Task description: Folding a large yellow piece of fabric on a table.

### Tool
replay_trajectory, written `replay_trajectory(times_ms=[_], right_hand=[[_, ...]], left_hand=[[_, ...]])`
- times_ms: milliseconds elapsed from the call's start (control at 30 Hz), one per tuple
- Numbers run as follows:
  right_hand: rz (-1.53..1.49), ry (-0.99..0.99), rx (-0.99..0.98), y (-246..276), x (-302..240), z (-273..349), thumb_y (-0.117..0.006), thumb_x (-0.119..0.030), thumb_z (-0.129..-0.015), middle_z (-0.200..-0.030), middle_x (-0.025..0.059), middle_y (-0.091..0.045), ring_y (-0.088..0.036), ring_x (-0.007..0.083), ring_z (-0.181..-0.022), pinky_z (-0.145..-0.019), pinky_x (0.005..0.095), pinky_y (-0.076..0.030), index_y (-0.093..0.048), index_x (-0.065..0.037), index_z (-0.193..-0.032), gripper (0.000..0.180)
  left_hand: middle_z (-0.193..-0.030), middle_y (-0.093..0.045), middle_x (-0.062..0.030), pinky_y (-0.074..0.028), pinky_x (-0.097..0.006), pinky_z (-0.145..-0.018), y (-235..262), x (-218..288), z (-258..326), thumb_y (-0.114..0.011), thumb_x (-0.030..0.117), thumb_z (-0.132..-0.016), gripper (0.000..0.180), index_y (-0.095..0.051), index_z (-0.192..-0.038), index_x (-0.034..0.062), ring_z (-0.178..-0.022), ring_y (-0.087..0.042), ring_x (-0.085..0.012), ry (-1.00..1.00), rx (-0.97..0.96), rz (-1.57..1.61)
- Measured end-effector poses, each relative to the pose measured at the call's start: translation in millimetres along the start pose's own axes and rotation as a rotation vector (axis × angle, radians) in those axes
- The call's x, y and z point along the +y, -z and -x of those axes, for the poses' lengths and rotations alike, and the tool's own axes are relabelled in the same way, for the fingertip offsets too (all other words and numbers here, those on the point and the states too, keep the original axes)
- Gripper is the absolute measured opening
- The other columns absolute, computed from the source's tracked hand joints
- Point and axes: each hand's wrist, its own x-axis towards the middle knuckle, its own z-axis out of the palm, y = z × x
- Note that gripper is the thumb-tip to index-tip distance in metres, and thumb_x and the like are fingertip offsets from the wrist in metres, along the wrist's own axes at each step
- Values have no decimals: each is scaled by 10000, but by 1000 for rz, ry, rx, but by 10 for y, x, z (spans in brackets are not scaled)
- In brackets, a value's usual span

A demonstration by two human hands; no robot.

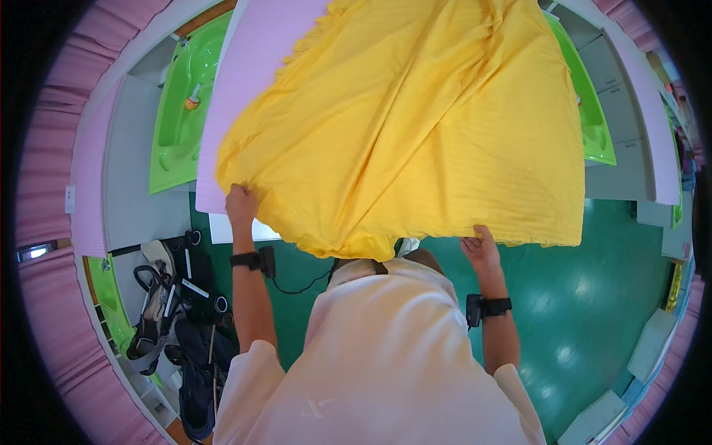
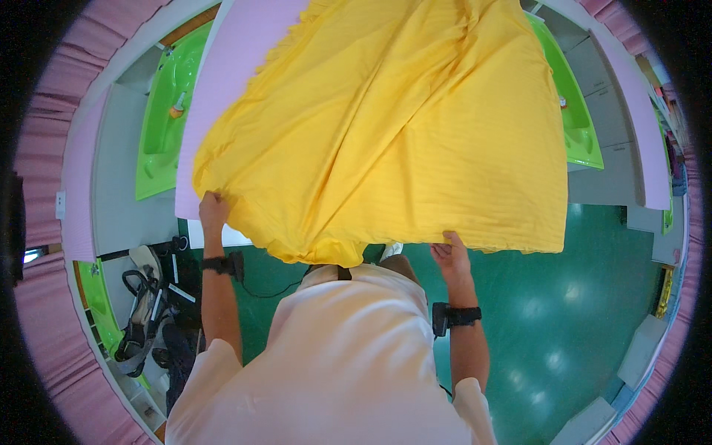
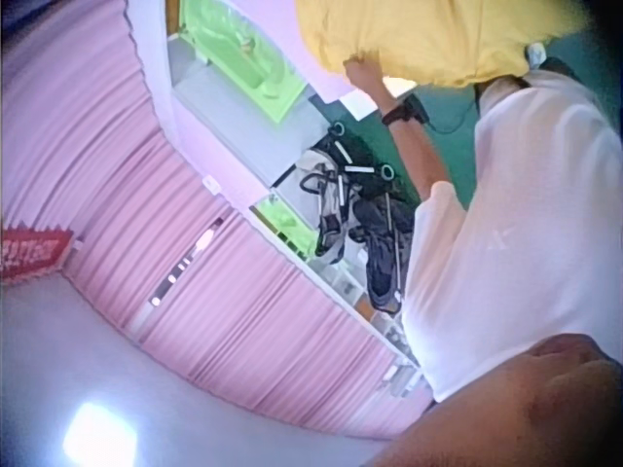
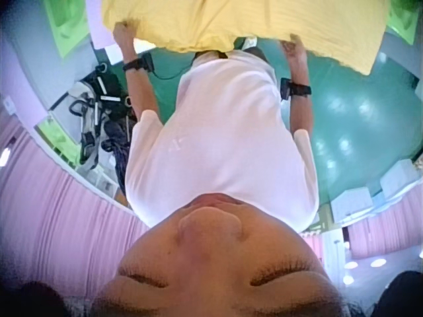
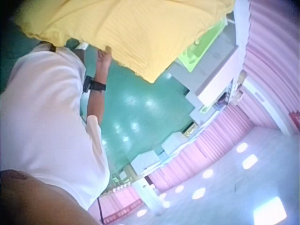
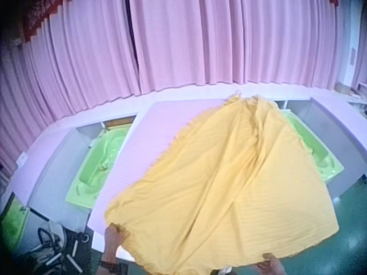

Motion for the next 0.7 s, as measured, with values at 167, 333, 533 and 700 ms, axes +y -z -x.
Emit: replay_trajectory(times_ms=[167, 333, 533, 700], right_hand=[[20, 108, 58, 54, -42, 25, -612, -251, -769, -811, 83, -614, -607, 212, -768, -719, 358, -508, -558, -84, -907, 224], [42, 230, 104, 134, -245, 208, -604, -227, -761, -774, 64, -587, -591, 209, -691, -643, 328, -516, -553, -76, -836, 176], [87, 444, 79, 694, -608, 287, -603, -222, -791, -693, 12, -508, -515, 145, -611, -609, 286, -459, -540, -59, -748, 180], [88, 428, -47, 1365, -899, 21, -589, -205, -820, -650, 2, -469, -446, 104, -565, -578, 265, -417, -530, -53, -733, 185]], left_hand=[[-831, -618, -249, -470, -500, -707, 409, -242, 572, -512, 159, -823, 180, -497, -895, -5, -803, -597, -423, 83, 38, -141], [-850, -616, -252, -475, -499, -721, 478, -299, 1043, -515, 176, -806, 204, -512, -905, -3, -818, -601, -414, 163, -158, -303], [-842, -636, -178, -490, -438, -735, 433, -269, 1203, -591, 198, -740, 195, -598, -829, 24, -836, -617, -346, -100, -744, -213], [-863, -620, -174, -483, -402, -738, 735, 417, 604, -670, 248, -730, 320, -576, -922, 9, -819, -608, -317, -92, -492, 191]])
